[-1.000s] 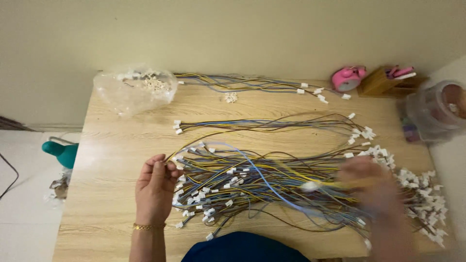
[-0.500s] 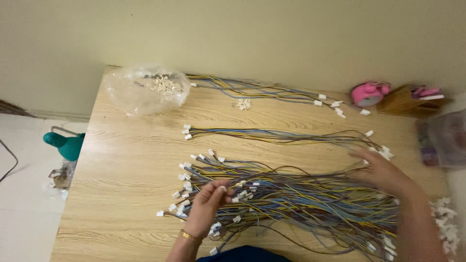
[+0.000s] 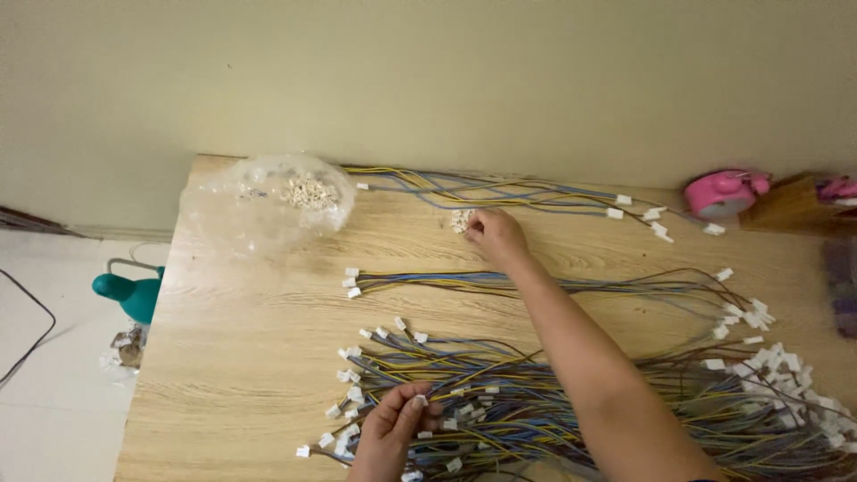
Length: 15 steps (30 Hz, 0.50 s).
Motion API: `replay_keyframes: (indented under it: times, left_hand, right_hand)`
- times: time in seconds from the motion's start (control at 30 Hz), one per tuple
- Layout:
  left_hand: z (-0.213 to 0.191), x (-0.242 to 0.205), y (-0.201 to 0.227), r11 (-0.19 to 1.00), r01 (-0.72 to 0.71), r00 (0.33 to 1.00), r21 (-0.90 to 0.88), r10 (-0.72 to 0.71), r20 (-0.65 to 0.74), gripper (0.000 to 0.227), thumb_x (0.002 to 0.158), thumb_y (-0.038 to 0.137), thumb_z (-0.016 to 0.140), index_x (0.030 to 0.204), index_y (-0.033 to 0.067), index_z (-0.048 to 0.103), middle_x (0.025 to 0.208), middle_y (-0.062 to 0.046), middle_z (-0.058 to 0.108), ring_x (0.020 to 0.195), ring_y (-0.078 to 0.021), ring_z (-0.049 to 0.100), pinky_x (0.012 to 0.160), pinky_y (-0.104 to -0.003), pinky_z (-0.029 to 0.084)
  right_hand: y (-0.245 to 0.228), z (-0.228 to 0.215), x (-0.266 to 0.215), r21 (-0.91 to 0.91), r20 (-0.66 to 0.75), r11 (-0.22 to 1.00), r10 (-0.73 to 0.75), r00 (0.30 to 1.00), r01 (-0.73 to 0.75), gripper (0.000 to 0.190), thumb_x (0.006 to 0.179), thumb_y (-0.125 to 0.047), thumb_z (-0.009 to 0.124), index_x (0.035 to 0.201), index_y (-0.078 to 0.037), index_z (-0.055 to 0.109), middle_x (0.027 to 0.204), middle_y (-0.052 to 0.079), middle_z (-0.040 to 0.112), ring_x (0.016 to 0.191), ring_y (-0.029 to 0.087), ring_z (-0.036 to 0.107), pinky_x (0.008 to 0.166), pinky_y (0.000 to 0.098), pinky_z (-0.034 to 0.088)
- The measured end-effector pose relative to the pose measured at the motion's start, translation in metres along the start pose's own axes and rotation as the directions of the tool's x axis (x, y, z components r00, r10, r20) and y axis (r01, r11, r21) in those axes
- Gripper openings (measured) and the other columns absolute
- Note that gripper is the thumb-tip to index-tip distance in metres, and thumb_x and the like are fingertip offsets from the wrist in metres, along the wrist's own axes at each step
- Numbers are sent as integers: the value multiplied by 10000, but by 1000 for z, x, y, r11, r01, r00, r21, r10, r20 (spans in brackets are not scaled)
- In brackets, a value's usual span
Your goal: Assembling and organizing wire harnesses by attaching plastic connectors to the ends of bundles of wires.
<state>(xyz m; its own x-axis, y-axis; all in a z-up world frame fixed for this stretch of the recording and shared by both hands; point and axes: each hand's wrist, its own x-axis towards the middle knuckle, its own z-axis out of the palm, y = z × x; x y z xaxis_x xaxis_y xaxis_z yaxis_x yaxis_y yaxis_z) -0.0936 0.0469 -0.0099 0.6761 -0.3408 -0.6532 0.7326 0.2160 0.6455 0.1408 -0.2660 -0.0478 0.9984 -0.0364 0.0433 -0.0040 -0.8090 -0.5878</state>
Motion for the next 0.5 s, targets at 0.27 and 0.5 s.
replay_keyframes:
  times: [0.27,0.5]
  left_hand:
    - [21,-9,31,999,34,999,24,-33,-27,287,1000,142,554,1236,14,657,940,-113,777,789,-169,702,759,-332,608]
    - [36,-20,60,982,-169,986,83,169,3,301,1028,146,535,1273,12,645,996,-94,774,838,-123,686,789,-282,583]
  right_hand:
    - [3,2,-3,3,5,999,54,999,-54,194,862,-189,803,873,-40,679,886,111,683,807,277,660,724,421,528]
    - [-78,-82,-99,866,216,414,194,957,-280,114,992,-114,651,942,-35,587,817,67,676,703,152,644,637,313,529]
